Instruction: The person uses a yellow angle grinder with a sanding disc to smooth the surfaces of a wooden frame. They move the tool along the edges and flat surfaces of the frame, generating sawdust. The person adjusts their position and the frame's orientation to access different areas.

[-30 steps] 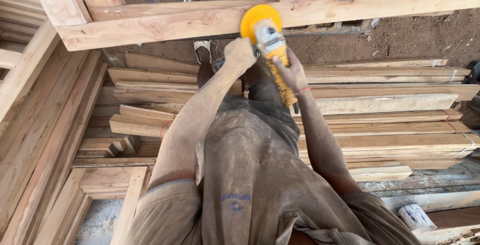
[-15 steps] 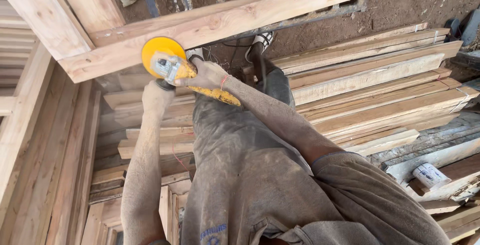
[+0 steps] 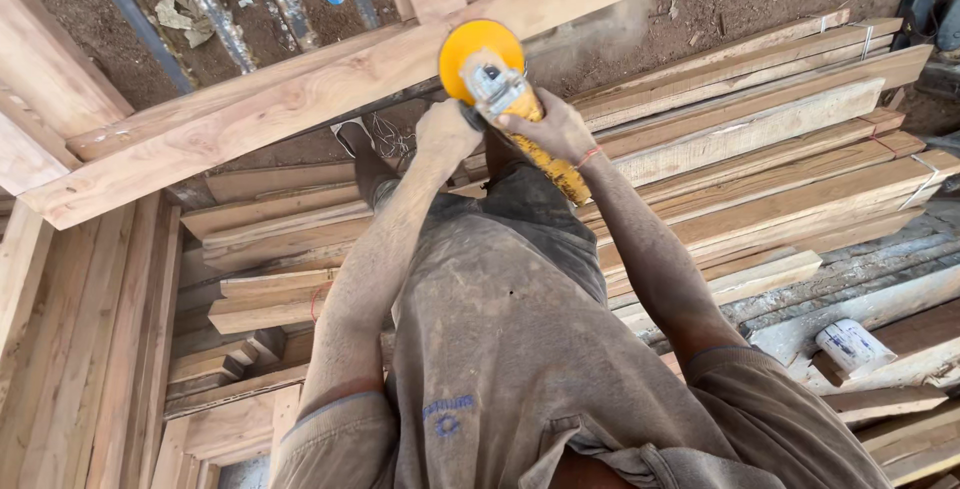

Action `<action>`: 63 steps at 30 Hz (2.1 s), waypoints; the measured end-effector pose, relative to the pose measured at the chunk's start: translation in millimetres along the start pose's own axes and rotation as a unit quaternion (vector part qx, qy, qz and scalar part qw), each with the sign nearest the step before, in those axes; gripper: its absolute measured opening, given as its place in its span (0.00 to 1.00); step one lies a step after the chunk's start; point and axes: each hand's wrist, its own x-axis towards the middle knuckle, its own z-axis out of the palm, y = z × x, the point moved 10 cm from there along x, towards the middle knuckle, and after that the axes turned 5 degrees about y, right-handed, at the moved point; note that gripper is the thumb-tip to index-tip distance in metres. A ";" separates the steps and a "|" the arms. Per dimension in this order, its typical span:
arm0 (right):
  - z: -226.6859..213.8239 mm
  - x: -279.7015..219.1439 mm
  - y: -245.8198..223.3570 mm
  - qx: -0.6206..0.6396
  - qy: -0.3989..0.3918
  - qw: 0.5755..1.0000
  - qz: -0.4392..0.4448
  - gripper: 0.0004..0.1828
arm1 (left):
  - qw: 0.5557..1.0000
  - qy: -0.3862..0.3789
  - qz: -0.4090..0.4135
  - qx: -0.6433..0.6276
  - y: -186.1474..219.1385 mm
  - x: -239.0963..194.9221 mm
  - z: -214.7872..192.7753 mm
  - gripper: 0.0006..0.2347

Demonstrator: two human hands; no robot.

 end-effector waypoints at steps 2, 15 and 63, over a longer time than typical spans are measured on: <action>-42.2 1.3 24.8 0.023 0.013 1.000 -0.012 0.49 | 1.000 -0.003 0.008 0.009 45.5 12.4 21.5 0.16; -192.6 27.7 176.5 0.279 0.058 0.958 0.009 0.33 | 0.991 -0.029 0.112 0.071 260.6 98.3 131.9 0.11; -210.4 76.8 90.3 0.033 0.029 0.998 -0.047 0.46 | 0.999 0.026 0.010 0.027 203.4 97.9 64.7 0.13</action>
